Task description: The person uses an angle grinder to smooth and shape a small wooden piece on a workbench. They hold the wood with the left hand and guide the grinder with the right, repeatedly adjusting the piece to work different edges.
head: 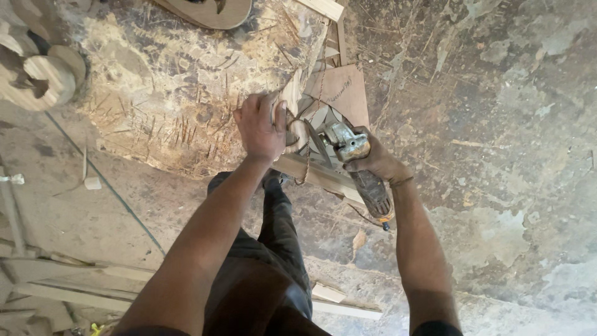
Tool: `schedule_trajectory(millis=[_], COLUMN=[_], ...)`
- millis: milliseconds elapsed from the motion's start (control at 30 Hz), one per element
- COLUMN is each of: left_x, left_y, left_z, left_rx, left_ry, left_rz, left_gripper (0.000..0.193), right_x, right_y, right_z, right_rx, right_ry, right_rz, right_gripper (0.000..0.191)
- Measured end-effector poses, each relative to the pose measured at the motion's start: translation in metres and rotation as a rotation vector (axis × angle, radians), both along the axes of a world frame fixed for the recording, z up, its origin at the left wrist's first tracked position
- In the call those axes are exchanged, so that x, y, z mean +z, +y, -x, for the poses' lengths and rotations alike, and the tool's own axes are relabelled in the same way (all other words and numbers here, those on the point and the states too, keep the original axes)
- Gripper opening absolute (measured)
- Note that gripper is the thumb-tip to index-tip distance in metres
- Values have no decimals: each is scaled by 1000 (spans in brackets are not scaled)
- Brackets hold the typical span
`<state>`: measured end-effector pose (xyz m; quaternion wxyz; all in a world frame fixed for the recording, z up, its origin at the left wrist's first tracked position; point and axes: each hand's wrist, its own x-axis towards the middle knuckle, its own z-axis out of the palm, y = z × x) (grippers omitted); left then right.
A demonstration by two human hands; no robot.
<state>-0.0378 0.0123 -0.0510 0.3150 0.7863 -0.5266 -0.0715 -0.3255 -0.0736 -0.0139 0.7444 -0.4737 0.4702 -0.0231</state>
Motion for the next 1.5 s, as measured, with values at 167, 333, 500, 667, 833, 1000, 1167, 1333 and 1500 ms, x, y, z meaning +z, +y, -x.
schedule_trajectory(millis=[167, 333, 500, 667, 833, 1000, 1167, 1333, 1500], left_x=[4, 13, 24, 27, 27, 21, 14, 15, 17], left_y=[-1, -3, -2, -5, -5, -7, -2, -3, -4], left_z=[0, 0, 0, 1, 1, 1, 3, 6, 9], left_rx=[-1, 0, -10, 0, -16, -10, 7, 38, 64], left_ry=[-8, 13, 51, 43, 61, 43, 25, 11, -6], left_rz=[-31, -70, -20, 36, 30, -9, 13, 36, 94], left_gripper=[29, 29, 29, 28, 27, 24, 27, 27, 26], right_x=[0, 2, -2, -3, 12, 12, -11, -13, -6], right_y=[6, 46, 109, 180, 217, 196, 152, 153, 181], right_z=[4, 9, -8, -44, -74, -67, -49, -45, -51], right_rx=[41, -113, -420, -702, -882, -870, -783, -715, -748], right_ry=[7, -36, 6, -215, -208, -237, -220, -273, -241], right_rz=[123, 174, -19, 27, -109, -113, -135, 1, -36], right_gripper=[89, 88, 85, 77, 72, 58, 57, 66, 67])
